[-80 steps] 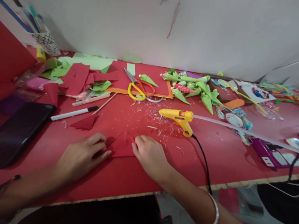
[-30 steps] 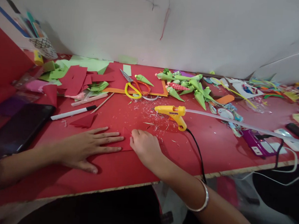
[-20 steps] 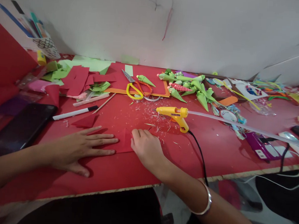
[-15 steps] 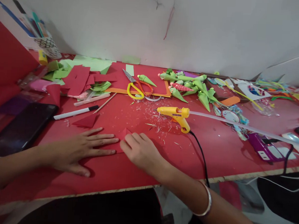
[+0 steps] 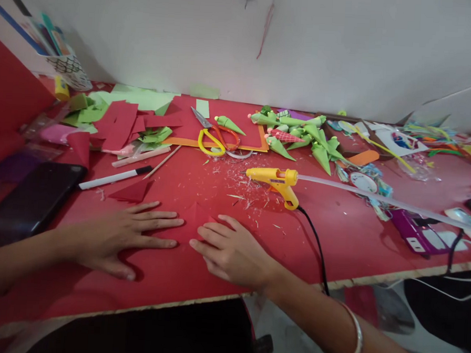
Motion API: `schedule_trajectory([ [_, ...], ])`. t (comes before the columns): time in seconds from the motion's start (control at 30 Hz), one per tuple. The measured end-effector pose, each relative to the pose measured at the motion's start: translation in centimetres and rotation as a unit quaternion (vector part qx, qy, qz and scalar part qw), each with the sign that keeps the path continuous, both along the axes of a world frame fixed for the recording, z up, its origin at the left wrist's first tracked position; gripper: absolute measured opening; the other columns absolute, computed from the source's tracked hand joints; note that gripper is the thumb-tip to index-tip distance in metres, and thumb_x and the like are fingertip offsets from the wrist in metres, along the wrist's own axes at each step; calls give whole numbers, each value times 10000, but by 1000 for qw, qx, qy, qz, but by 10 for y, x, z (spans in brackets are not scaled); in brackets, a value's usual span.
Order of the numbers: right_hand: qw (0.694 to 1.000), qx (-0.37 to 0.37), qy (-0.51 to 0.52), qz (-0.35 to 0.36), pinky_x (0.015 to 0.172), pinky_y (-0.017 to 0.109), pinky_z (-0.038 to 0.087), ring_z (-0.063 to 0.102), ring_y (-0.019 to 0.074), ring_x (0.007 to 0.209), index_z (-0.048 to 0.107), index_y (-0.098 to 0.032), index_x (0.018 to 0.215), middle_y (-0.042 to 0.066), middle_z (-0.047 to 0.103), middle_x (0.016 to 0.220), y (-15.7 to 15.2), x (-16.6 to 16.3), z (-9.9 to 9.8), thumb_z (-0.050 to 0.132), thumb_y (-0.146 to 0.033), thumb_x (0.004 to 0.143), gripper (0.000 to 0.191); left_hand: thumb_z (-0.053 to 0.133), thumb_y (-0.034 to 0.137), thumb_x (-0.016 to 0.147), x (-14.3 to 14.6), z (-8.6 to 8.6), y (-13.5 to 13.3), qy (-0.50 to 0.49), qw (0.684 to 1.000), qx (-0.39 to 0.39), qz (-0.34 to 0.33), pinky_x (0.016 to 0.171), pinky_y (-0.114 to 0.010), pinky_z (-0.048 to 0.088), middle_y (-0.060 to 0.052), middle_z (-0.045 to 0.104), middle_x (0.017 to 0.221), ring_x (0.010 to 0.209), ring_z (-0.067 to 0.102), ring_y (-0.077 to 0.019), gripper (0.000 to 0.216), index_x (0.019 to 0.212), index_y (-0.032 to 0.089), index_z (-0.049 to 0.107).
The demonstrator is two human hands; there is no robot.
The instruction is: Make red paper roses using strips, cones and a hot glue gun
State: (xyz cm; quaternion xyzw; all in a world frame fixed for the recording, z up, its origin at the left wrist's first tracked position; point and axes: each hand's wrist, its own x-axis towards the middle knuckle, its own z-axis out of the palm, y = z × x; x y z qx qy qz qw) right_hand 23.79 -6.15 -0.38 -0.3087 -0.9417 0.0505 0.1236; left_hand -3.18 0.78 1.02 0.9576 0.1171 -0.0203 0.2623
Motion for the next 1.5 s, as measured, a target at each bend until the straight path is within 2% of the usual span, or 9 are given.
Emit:
schedule_trajectory([
  [0.27,994,2,19,-109,926,378,387,512,166,1048,597,-244,1062,44,599,1092,-14,31,-1,467,-195,804,293,541,426,766,-14,-1,-2,12,1000,23,3,1066,-448,112,-10,315,1387,1263,307,-225,589,1299,385,292],
  [0.43,990,16,39,-132,888,352,429,530,174,1031,615,-206,1029,64,604,1084,-21,42,-1,477,-180,787,279,501,417,799,-25,-2,-4,23,998,64,0,1063,-426,133,-14,348,1371,1260,314,-215,560,1311,363,279],
  [0.7,977,-27,81,-194,841,337,452,560,166,936,609,-166,868,75,620,1023,-15,42,0,489,-171,794,142,466,379,825,-20,17,-11,57,997,38,40,1041,-415,218,-14,385,1354,1259,305,-220,429,1248,325,413],
  [0.83,983,-113,51,-133,953,356,373,423,183,1132,464,-179,1176,79,497,1218,1,24,12,545,-319,787,421,444,327,842,-7,21,-12,45,996,-9,76,966,-334,349,-38,445,1281,1196,369,-197,301,1130,273,516],
  [0.93,988,-139,7,-73,912,334,402,453,184,1080,475,-193,1184,67,509,1205,17,13,13,519,-326,812,397,445,329,841,5,21,-12,42,993,-7,109,891,-322,403,-47,502,1172,1068,468,-190,227,1024,245,550],
  [1.03,993,-105,-19,-47,847,334,432,515,189,966,547,-158,1097,83,566,1112,28,8,8,460,-270,849,286,462,337,831,21,21,-15,43,986,34,155,842,-331,424,-51,517,1115,975,514,-188,232,1023,227,530],
  [1.13,996,-74,-27,-44,806,345,446,530,202,922,567,-143,1065,97,580,1054,31,6,4,428,-253,858,273,504,361,804,38,19,-19,37,980,108,165,872,-363,404,-64,501,1163,1022,495,-218,321,1093,222,500],
  [1.3,983,-155,17,-100,886,349,413,460,220,1064,434,-139,1218,125,475,1173,25,2,10,554,-326,780,491,591,454,710,59,3,-19,34,957,211,197,880,-386,403,-113,480,1228,1078,464,-270,610,1213,152,421],
  [1.5,957,-262,62,-109,902,304,399,475,168,1032,363,-182,1258,92,459,1151,22,-1,21,525,-180,783,502,454,207,841,66,-11,-12,64,932,328,142,797,-332,434,-131,525,1201,973,546,-229,314,1137,119,512],
])
